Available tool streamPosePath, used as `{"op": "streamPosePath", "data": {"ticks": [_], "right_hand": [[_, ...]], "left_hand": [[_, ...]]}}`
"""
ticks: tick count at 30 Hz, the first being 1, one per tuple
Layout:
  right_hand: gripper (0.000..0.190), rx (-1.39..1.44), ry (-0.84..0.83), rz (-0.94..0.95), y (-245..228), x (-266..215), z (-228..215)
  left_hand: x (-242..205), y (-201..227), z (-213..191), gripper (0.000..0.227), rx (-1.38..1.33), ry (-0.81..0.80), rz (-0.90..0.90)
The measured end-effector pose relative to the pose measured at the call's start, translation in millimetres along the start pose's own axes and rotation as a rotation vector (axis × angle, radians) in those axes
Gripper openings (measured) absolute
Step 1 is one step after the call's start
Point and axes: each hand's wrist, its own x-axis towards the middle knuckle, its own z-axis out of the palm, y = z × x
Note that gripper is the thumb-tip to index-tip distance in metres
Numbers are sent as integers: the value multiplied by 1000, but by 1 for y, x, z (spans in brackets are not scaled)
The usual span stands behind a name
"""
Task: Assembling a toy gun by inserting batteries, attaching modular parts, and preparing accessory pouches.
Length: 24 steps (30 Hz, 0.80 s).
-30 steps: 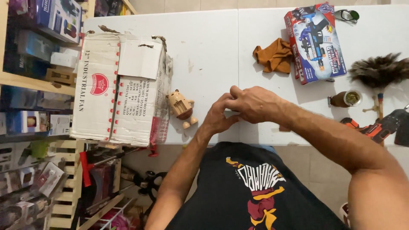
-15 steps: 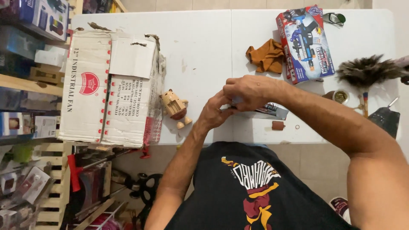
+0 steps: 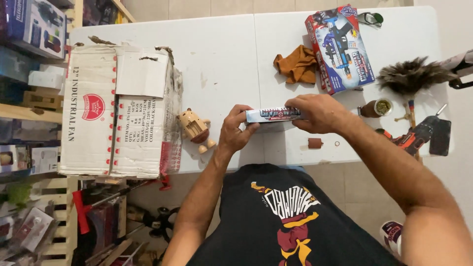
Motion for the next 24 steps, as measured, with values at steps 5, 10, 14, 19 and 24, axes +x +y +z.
{"op": "streamPosePath", "data": {"ticks": [5, 10, 14, 19, 24], "right_hand": [[53, 220, 330, -37, 9, -5, 45], [48, 367, 434, -51, 9, -6, 55], [49, 433, 496, -69, 9, -3, 61], [52, 448, 493, -69, 7, -5, 59], [51, 474, 448, -16, 10, -3, 58]], "left_hand": [[-1, -15, 9, 19, -39, 60, -60], [1, -14, 11, 24, -57, 126, -85], [3, -20, 15, 34, -98, 196, -58], [10, 2, 7, 28, 75, 298, 19], [21, 18, -6, 25, 260, 393, 43]]}}
